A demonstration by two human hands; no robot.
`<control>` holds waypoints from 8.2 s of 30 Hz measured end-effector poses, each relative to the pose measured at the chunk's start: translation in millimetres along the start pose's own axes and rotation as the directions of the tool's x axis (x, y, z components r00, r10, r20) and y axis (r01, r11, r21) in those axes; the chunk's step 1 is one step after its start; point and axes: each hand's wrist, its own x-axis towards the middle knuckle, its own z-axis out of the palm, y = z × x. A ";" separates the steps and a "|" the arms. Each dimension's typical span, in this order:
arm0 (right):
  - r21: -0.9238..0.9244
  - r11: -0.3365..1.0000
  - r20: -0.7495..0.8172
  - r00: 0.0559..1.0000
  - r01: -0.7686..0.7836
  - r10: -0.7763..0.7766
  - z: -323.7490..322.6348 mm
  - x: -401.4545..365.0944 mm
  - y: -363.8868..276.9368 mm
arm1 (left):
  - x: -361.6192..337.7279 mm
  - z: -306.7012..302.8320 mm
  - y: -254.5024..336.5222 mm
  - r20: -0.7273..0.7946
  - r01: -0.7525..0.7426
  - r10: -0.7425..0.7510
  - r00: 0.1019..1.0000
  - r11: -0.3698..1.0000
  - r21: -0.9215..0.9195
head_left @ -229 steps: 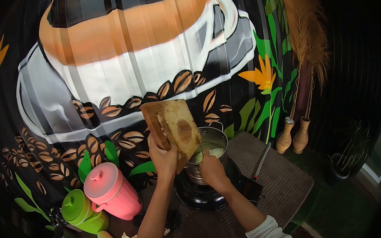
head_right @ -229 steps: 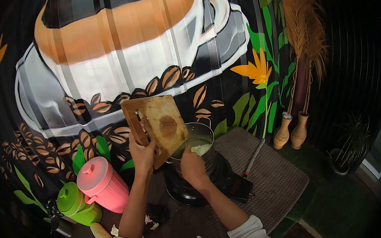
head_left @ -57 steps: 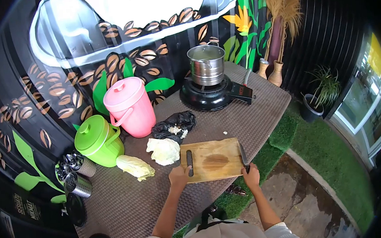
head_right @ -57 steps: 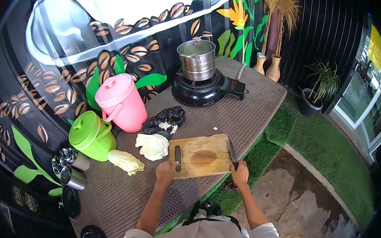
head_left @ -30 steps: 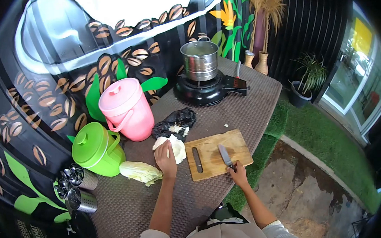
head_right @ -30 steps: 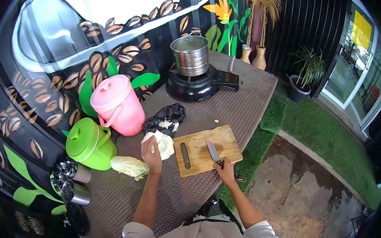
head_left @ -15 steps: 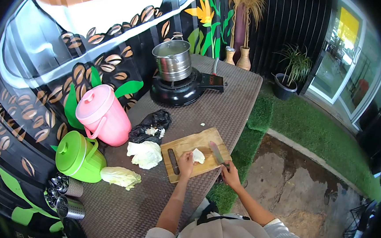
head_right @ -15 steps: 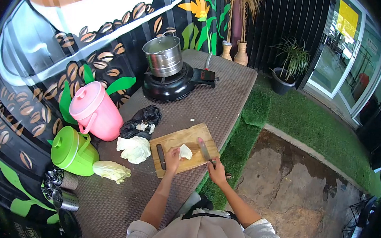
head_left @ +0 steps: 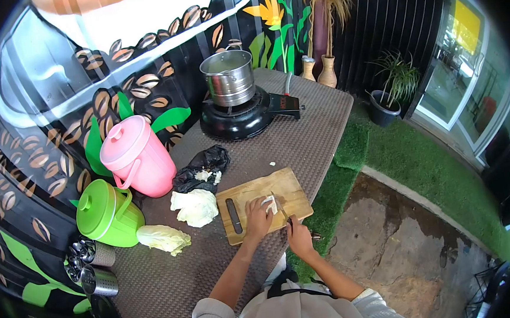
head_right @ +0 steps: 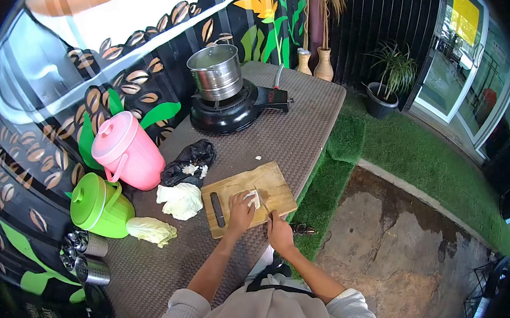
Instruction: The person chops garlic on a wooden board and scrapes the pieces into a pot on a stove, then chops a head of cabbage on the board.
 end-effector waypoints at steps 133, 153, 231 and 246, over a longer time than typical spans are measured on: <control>-0.323 0.934 0.195 0.956 -0.150 0.221 30.4 39.8 -25.4 | -0.4 -1.8 9.2 -0.071 0.002 -0.005 0.997 0.999 -0.036; -0.313 0.938 0.238 0.945 -0.146 0.227 18.1 34.5 -34.2 | 0.8 -1.3 8.3 -0.069 0.030 -0.035 0.997 0.998 -0.063; -0.333 0.939 0.282 0.942 -0.081 0.181 18.9 23.3 -26.9 | -1.7 -0.4 5.2 -0.068 0.093 -0.105 0.992 0.982 -0.165; -0.334 0.942 0.422 0.892 -0.011 0.160 -9.7 65.6 -45.4 | -4.1 3.0 -0.2 -0.112 0.054 -0.070 0.991 0.988 -0.143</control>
